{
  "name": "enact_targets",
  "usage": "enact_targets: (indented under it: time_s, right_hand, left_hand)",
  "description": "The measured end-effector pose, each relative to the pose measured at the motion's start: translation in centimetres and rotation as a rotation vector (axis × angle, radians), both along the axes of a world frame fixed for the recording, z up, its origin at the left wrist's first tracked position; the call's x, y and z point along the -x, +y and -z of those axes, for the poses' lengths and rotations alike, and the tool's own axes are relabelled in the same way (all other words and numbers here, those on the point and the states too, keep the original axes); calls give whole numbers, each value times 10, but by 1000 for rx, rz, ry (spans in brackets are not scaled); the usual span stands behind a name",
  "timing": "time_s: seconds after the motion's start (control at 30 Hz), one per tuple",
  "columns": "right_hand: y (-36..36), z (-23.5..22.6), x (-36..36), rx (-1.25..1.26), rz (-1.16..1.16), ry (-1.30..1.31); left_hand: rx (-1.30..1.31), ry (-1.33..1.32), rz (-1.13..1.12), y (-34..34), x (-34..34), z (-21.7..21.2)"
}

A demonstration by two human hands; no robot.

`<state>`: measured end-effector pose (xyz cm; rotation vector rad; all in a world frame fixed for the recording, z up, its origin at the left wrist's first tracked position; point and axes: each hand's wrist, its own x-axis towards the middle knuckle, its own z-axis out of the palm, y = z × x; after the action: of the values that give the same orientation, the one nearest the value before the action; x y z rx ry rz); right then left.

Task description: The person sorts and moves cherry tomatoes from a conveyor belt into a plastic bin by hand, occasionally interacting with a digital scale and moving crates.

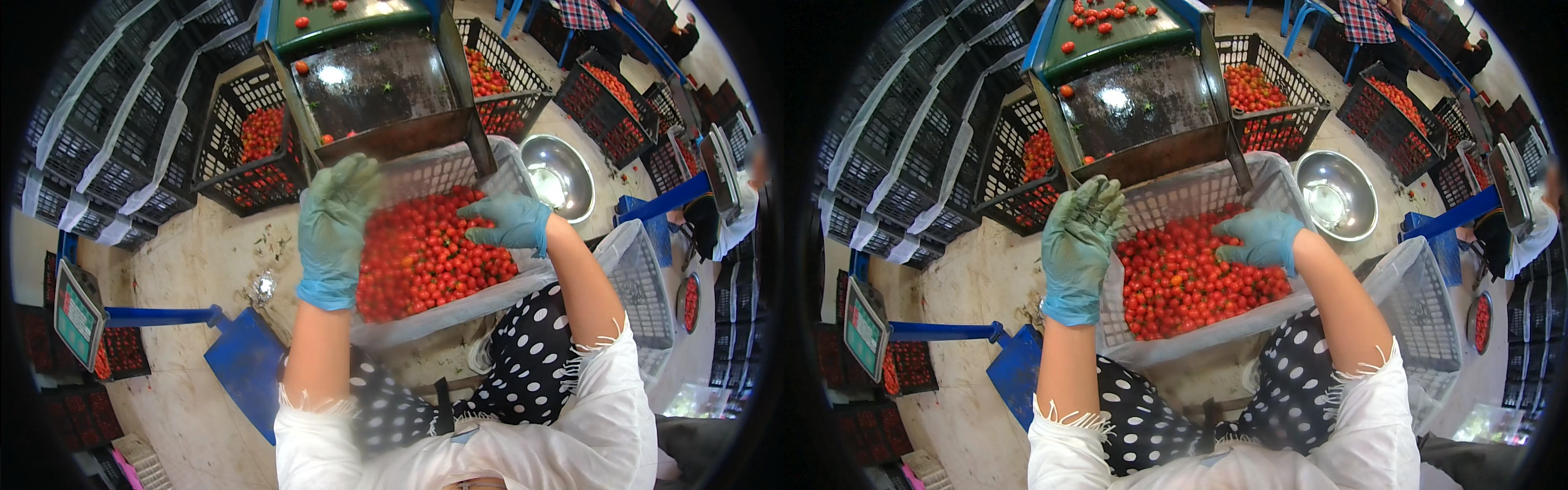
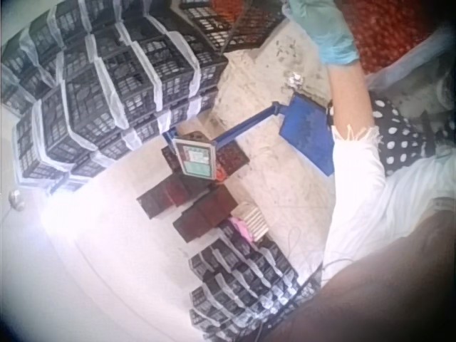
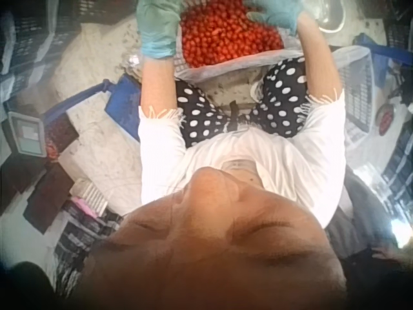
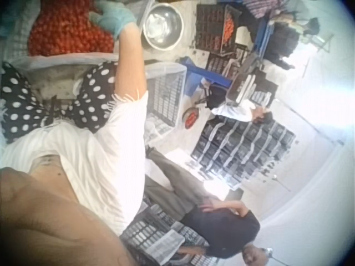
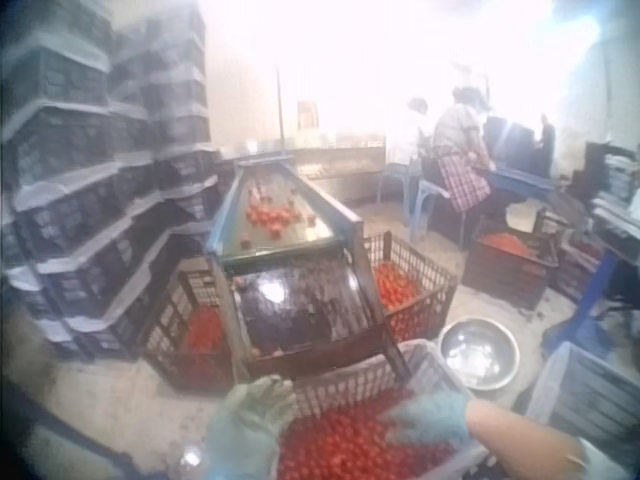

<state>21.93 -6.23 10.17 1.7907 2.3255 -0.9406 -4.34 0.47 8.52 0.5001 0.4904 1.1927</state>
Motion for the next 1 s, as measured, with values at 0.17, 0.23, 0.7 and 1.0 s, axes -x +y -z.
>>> enact_targets:
  time_s: [0.17,0.23,0.7,1.0]
  right_hand:
    - [0,4,0,-23,-26,25]
    - [0,7,-2,-23,-27,-1]
    - [4,18,0,68,-41,20]
    - [4,29,-3,90,-62,18]
  left_hand:
    - [-24,121,40,-3,-2,4]
    - [-49,207,66,-4,-5,8]
    - [13,194,91,-16,-10,-7]
    - [-10,137,169,-15,-9,3]
